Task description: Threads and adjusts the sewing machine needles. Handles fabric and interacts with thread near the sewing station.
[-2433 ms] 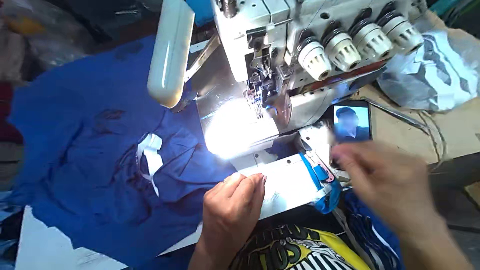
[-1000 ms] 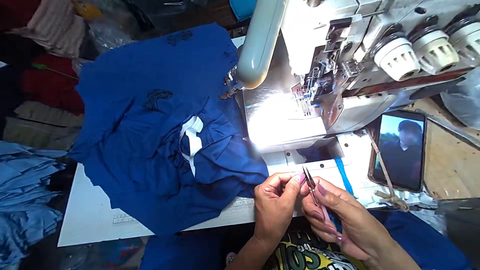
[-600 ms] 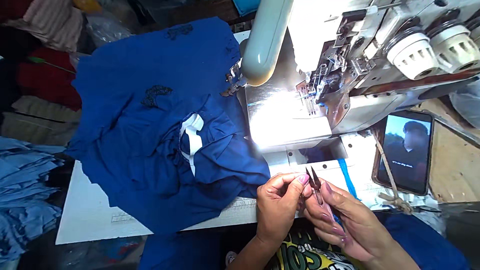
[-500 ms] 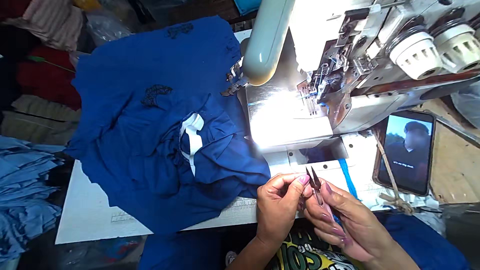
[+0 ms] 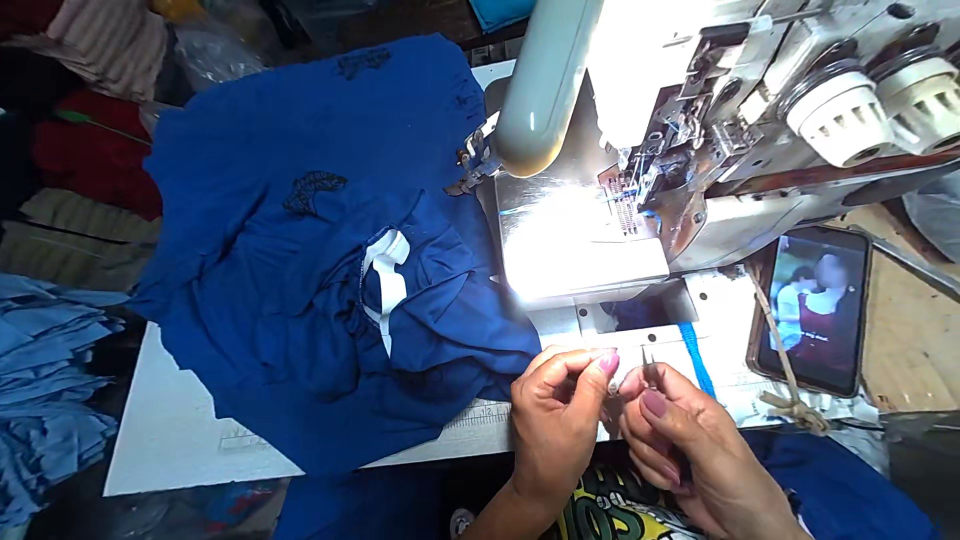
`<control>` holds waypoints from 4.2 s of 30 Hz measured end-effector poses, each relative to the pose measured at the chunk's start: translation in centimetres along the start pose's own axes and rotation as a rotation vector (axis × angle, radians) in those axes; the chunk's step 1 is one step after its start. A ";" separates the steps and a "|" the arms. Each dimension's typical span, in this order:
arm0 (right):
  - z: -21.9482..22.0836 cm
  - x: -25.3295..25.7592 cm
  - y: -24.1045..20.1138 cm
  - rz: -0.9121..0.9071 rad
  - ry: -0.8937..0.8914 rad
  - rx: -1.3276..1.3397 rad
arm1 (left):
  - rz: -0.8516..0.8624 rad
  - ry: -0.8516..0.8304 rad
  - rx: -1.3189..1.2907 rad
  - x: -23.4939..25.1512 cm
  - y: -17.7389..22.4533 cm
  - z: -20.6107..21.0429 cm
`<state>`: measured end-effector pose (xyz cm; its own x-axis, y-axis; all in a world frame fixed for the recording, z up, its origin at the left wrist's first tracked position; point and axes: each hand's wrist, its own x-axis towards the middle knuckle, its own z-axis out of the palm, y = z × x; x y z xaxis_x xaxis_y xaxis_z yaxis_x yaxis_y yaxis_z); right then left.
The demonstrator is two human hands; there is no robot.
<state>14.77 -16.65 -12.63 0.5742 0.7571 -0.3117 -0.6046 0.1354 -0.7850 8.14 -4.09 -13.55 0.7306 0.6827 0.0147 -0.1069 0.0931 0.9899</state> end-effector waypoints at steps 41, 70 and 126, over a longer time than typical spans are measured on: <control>-2.5 1.3 -0.2 -1.032 0.397 -1.494 | -0.329 -0.441 -0.215 3.0 4.2 -0.3; -2.4 1.3 -1.2 -1.058 0.308 -1.356 | -0.403 -0.456 -0.318 3.2 4.5 -1.1; -4.7 1.2 1.0 -0.863 0.405 -1.594 | 0.646 -0.117 0.450 1.4 1.1 -3.2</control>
<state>17.46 -18.63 -16.27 0.6282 0.6015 0.4936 0.7781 -0.4838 -0.4007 6.92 -0.71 -12.89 0.6858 0.4191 0.5950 -0.2691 -0.6136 0.7423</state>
